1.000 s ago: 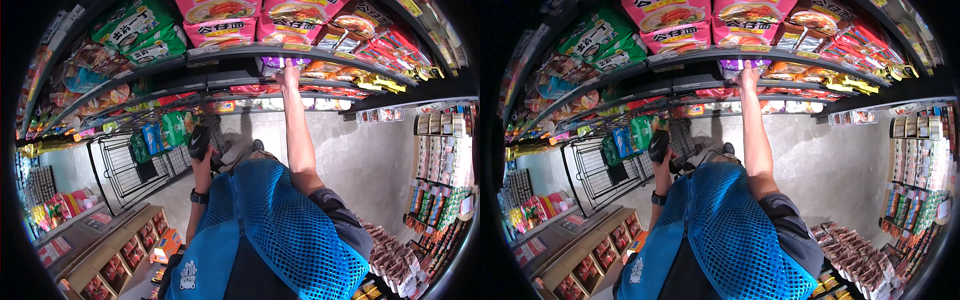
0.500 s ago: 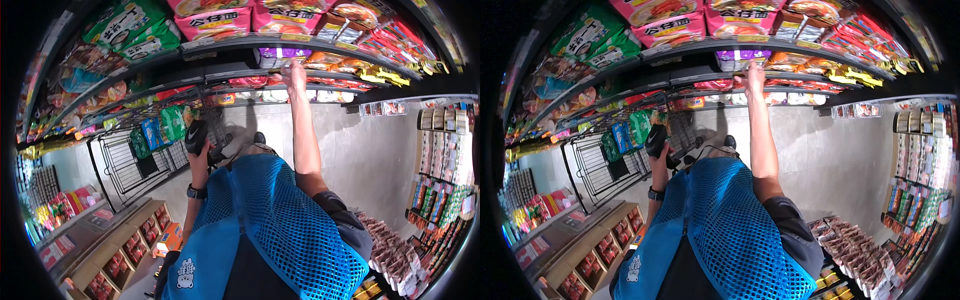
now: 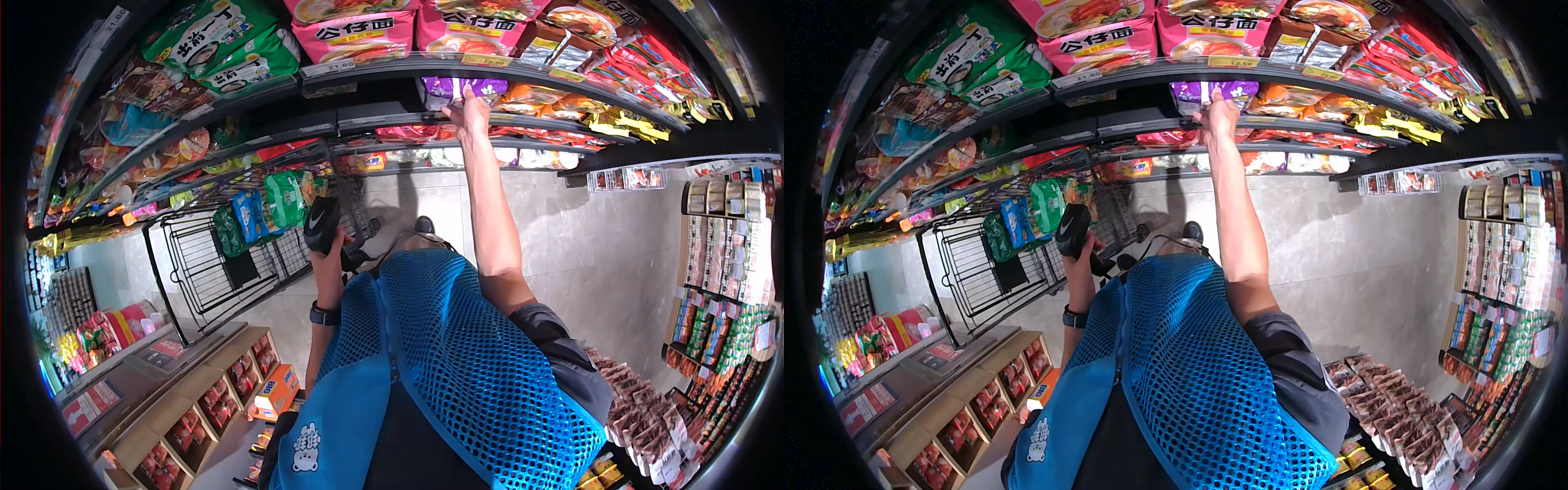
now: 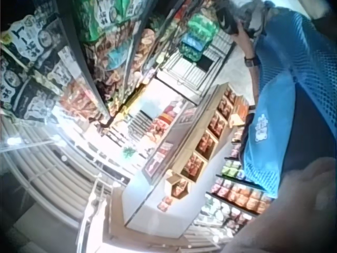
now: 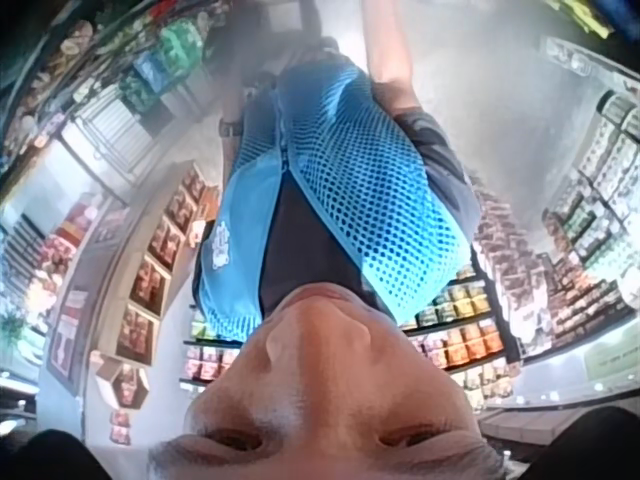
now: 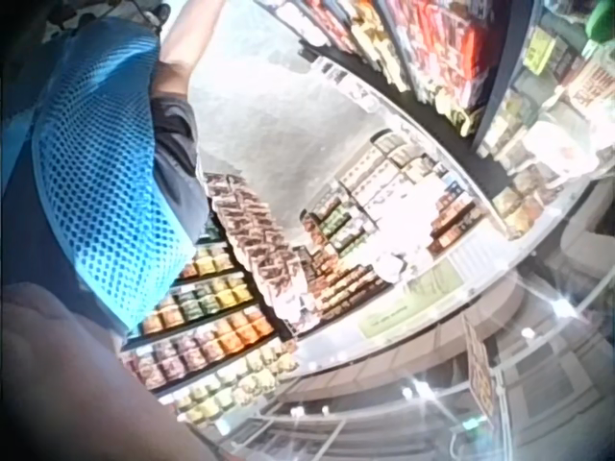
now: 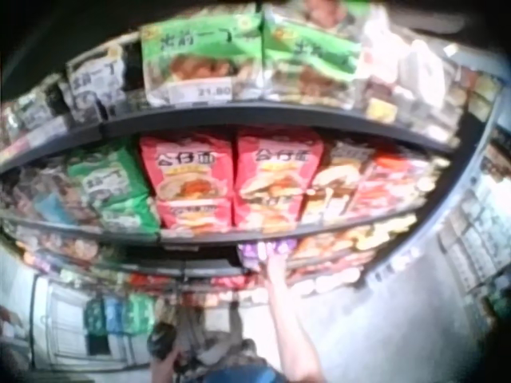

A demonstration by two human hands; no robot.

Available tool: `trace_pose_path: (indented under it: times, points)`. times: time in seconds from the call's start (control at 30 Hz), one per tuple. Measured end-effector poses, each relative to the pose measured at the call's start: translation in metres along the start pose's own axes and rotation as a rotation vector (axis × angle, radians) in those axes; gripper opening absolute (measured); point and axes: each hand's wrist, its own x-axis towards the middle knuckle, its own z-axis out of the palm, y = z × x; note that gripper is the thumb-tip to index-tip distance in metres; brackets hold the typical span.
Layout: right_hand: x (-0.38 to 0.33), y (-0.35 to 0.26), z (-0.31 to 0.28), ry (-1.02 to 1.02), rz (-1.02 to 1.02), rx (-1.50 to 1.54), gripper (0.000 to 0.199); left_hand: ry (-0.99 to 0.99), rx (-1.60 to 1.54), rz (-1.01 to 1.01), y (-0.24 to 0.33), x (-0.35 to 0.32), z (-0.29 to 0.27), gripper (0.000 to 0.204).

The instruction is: Restocking various instant noodle products onto supermarket shelves from a shopping cart.

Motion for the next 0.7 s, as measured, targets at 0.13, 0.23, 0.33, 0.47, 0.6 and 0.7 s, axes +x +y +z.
trace_pose_path:
  times: [0.13,0.23,0.33,0.47,0.6,0.7]
  points:
    - [-0.001,0.008,-0.019,-0.074,-0.044,0.129,0.017,0.026,-0.013,0.012,-0.001,-0.002,-0.008,0.019]
    - [-0.008,0.012,-0.036,-0.074,-0.055,0.132,0.017,0.046,-0.027,0.022,-0.002,-0.003,-0.013,0.019]
    - [-0.02,0.022,-0.053,-0.098,-0.068,0.117,0.019,0.083,-0.017,0.002,-0.002,-0.004,-0.016,0.019]
    - [-0.04,0.034,-0.089,-0.271,-0.039,0.113,0.022,0.089,-0.018,0.014,-0.002,-0.001,-0.016,0.019]
    - [-0.063,0.034,-0.131,-0.399,0.09,0.075,0.024,-0.001,-0.13,-0.004,0.001,0.0,-0.01,0.018]
    - [-0.078,0.031,-0.16,-0.469,0.202,0.134,0.029,-0.261,-0.261,-0.107,0.009,0.003,-0.009,0.025]
